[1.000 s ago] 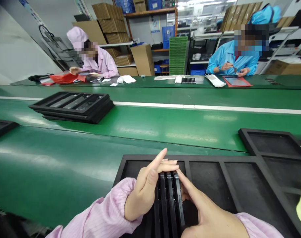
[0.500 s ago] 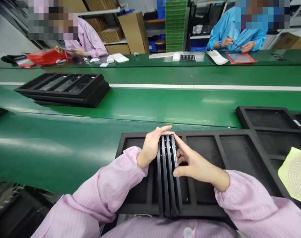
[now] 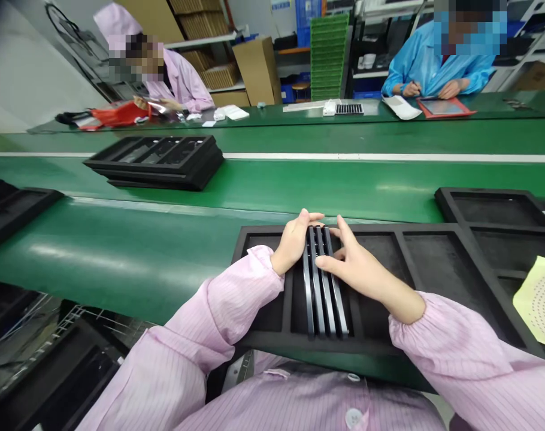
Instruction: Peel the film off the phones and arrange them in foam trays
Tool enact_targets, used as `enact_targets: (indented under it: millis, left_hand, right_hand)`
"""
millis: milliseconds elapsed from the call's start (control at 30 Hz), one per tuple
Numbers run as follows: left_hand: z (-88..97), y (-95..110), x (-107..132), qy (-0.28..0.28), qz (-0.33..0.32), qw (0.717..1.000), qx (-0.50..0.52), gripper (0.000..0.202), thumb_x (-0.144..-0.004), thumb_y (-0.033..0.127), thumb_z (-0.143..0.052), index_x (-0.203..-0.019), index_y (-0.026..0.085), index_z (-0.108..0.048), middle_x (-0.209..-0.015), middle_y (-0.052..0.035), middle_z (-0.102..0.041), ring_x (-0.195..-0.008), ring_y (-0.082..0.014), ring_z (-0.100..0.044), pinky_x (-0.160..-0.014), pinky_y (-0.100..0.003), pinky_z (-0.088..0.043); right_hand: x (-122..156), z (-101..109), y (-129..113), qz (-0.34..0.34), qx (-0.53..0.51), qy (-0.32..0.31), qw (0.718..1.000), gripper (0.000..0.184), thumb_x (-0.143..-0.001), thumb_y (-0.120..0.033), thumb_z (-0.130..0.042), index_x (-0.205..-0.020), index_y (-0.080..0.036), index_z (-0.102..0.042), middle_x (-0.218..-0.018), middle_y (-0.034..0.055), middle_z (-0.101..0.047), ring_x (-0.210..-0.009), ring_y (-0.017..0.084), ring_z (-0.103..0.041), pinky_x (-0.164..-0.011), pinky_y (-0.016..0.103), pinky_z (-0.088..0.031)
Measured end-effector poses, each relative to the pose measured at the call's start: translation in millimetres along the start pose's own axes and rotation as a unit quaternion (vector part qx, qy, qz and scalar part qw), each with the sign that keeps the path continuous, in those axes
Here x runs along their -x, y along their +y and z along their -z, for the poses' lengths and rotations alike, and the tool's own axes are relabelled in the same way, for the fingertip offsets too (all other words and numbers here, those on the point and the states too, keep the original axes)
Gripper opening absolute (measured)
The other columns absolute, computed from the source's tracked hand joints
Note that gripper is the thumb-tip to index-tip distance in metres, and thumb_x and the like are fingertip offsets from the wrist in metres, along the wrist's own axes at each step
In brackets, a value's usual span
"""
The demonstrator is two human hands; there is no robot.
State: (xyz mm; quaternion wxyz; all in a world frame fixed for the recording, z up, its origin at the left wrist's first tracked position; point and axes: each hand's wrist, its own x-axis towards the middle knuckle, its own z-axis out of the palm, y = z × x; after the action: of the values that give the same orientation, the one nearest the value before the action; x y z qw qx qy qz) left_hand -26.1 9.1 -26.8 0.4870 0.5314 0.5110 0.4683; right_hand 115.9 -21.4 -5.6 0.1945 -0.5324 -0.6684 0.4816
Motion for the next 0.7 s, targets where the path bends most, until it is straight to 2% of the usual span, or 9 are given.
enact_targets:
  millis: [100,167,267,367,467,533,567,633,700]
  left_hand:
    - [1.3,5.0,0.9,0.005,-0.004,0.999,-0.053,0.047,-0.091,0.039,-0.026,-0.101,0.013,-0.063,-0.095,-0.0098,-0.068,-0.097,-0.0214,-0.061,-0.091,-0.032,-0.042]
    - [4.7,8.3,0.7,-0.011,-0.004,0.997,-0.072,0.042,-0.090,0.040,-0.032,-0.108,0.014,-0.060,-0.099,-0.0089,-0.068,-0.101,-0.0222,-0.059,-0.095,-0.034,-0.038]
    - [10.0,13.1,0.0,-0.063,0.007,0.994,-0.087,0.048,-0.083,0.037,-0.050,-0.125,0.014,-0.048,-0.104,-0.0096,-0.067,-0.102,-0.0233,-0.058,-0.096,-0.037,-0.038]
    - [12.4,18.6,2.3,-0.087,0.000,0.992,-0.087,0.070,-0.074,0.032,-0.062,-0.135,0.012,-0.034,-0.121,-0.0159,-0.057,-0.113,-0.0256,-0.052,-0.098,-0.039,-0.037]
    - [11.7,25.2,13.7,0.029,-0.026,0.997,-0.062,0.074,-0.068,0.025,-0.067,-0.133,0.012,-0.035,-0.139,-0.0179,-0.039,-0.131,-0.0272,-0.032,-0.107,-0.039,-0.024]
    - [8.7,29.1,27.4,0.107,-0.017,0.994,0.027,0.076,-0.065,0.026,-0.069,-0.132,0.016,-0.035,-0.142,-0.0154,-0.035,-0.134,-0.0269,-0.025,-0.109,-0.039,-0.020]
    - [6.0,30.6,35.5,0.103,0.002,0.989,0.103,0.077,-0.064,0.027,-0.070,-0.131,0.018,-0.035,-0.140,-0.0141,-0.037,-0.132,-0.0271,-0.028,-0.107,-0.039,-0.023]
    - [-1.6,32.2,51.7,0.006,0.065,0.958,0.278,0.069,-0.062,0.030,-0.071,-0.123,0.020,-0.043,-0.124,-0.0118,-0.054,-0.120,-0.0281,-0.045,-0.097,-0.039,-0.036]
    - [-10.9,32.6,64.9,-0.083,0.147,0.909,0.382,0.050,-0.058,0.026,-0.071,-0.105,0.018,-0.055,-0.095,-0.0083,-0.066,-0.095,-0.0261,-0.061,-0.082,-0.036,-0.044]
  right_hand:
    - [1.6,-15.1,-25.8,-0.026,0.120,0.040,0.992,0.108,-0.056,-0.046,-0.068,-0.145,-0.020,-0.013,-0.142,0.0172,-0.023,-0.108,0.045,-0.046,-0.088,0.056,-0.037]
    - [1.0,-22.5,-34.1,-0.040,0.109,0.043,0.992,0.100,-0.051,-0.028,-0.068,-0.142,-0.021,-0.026,-0.141,0.0170,-0.023,-0.103,0.049,-0.048,-0.085,0.060,-0.036]
    - [-0.2,-22.5,-27.5,-0.044,0.033,0.059,0.997,0.089,-0.048,-0.018,-0.059,-0.134,-0.021,-0.037,-0.139,0.0150,-0.028,-0.100,0.042,-0.053,-0.087,0.055,-0.038]
    - [2.6,-12.7,-11.0,-0.029,-0.056,0.071,0.995,0.080,-0.050,-0.025,-0.053,-0.128,-0.019,-0.038,-0.132,0.0126,-0.039,-0.106,0.032,-0.052,-0.090,0.044,-0.042]
    - [9.3,-3.1,-3.5,-0.010,-0.150,0.063,0.987,0.079,-0.054,-0.036,-0.049,-0.128,-0.015,-0.029,-0.126,0.0142,-0.045,-0.101,0.027,-0.056,-0.081,0.038,-0.049]
    - [14.3,-1.0,-4.9,0.014,-0.214,0.069,0.974,0.080,-0.057,-0.041,-0.049,-0.129,-0.017,-0.024,-0.129,0.0142,-0.043,-0.102,0.026,-0.056,-0.078,0.036,-0.051]
    - [16.6,-1.4,-6.1,0.033,-0.252,0.082,0.964,0.080,-0.058,-0.042,-0.051,-0.129,-0.019,-0.023,-0.131,0.0134,-0.042,-0.105,0.026,-0.054,-0.080,0.035,-0.050]
    - [20.5,-4.2,-6.6,0.087,-0.319,0.121,0.936,0.082,-0.061,-0.043,-0.058,-0.131,-0.023,-0.020,-0.134,0.0112,-0.039,-0.113,0.026,-0.049,-0.087,0.035,-0.047]
    - [23.0,-6.5,-2.0,0.147,-0.335,0.149,0.919,0.083,-0.066,-0.044,-0.062,-0.133,-0.025,-0.016,-0.138,0.0102,-0.035,-0.121,0.025,-0.041,-0.097,0.038,-0.040]
